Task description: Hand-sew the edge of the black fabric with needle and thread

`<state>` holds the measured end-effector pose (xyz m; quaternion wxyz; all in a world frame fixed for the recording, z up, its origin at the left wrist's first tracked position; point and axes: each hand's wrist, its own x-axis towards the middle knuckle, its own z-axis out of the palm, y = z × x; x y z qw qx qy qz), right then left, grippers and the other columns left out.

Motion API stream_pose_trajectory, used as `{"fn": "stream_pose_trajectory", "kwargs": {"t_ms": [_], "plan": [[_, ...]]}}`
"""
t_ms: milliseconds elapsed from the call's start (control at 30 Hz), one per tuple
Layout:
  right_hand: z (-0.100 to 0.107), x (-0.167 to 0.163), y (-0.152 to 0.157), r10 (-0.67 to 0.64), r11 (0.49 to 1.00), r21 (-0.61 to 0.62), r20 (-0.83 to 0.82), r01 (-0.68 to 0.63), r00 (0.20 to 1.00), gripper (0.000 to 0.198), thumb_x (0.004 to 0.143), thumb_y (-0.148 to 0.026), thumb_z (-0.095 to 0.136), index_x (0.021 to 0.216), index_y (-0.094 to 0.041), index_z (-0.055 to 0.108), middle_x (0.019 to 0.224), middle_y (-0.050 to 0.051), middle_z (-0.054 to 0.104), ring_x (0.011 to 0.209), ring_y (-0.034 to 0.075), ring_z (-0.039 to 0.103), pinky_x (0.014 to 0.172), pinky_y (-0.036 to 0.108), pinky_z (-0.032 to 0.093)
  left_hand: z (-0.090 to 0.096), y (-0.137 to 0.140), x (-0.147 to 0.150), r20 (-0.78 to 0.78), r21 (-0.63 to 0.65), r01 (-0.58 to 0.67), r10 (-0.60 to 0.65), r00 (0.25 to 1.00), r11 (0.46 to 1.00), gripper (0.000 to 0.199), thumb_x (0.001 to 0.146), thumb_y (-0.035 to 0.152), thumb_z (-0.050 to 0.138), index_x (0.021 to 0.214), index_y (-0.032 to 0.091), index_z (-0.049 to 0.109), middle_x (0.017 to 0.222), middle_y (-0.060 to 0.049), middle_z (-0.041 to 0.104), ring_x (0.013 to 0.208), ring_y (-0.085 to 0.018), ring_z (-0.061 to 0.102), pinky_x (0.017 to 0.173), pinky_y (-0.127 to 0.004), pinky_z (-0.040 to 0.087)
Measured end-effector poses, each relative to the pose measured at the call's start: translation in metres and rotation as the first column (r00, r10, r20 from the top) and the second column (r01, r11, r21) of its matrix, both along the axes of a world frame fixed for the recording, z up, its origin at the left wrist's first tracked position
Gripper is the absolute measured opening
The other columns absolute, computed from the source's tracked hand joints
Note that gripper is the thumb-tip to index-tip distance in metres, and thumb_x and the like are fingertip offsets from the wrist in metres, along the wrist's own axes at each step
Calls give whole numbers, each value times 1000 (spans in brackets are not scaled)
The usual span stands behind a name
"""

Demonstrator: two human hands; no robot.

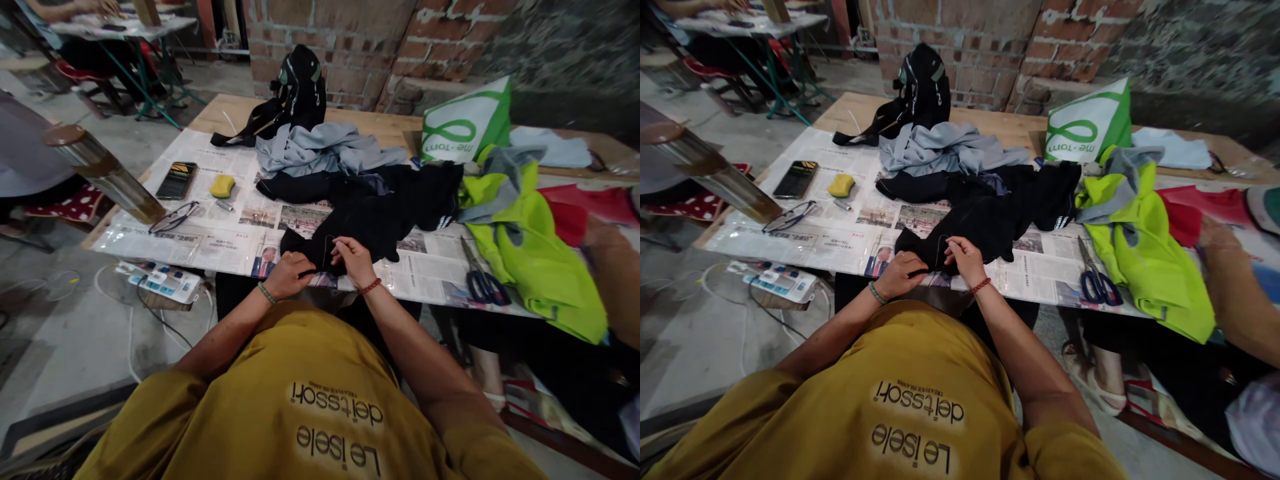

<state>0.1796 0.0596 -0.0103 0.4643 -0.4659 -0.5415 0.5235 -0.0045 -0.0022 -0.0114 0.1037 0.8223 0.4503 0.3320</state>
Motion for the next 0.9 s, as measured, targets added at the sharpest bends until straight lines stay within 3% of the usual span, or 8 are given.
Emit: {"fn": "stream_pose_trajectory", "kwargs": {"t_ms": [333,433,500,567,667,800,900], "plan": [[-4,10,6,-83,995,55,52,80,995,27,76,-42,54,88,-19,62,65,-4,58,47,8,55,49,21,43,-15,-16,-8,-5,192,-40,42,999,981,22,85,19,48,82,20,69,80,-6,65,80,-16,57,75,-33,41],[0,13,-3,-80,984,170,168,51,982,23,81,-37,50,92,-20,62,72,-1,61,54,10,59,58,25,47,-15,-17,-7,-38,221,14,-5,999,975,19,84,18,50,83,20,69,81,-5,66,80,-15,57,75,-33,40],[4,15,-13,-44,951,304,293,-49,955,22,84,-32,47,94,-22,63,81,1,63,63,12,61,66,28,48,-15,-16,-7,-54,221,40,-29,998,974,18,84,18,51,83,20,69,81,-4,67,79,-15,57,75,-32,39],[8,18,-23,0,883,424,426,-200,905,23,87,-27,43,96,-24,64,89,4,62,74,14,61,71,30,48,-14,-16,-8,-62,214,56,-44,997,975,18,84,19,52,84,21,69,81,-4,67,80,-15,57,75,-33,39],[10,19,-34,-13,778,495,628,-387,778,28,88,-21,41,98,-24,66,90,7,61,82,18,58,72,32,44,-12,-16,-8,-87,220,84,-66,994,972,17,84,20,53,85,22,70,83,-4,67,80,-16,56,74,-33,37],[8,18,-39,-138,722,479,807,-499,575,27,88,-18,45,98,-26,69,83,7,58,76,17,52,70,32,36,-9,-17,-8,-139,215,105,-76,987,971,16,84,23,54,85,24,70,83,-3,68,78,-15,54,71,-32,34],[8,17,-40,-172,685,463,853,-563,493,27,87,-15,48,99,-27,68,83,6,57,78,17,49,71,31,30,-9,-17,-8,-152,198,101,-71,986,975,17,84,24,54,86,25,70,83,-2,68,78,-15,54,71,-33,33]]}}
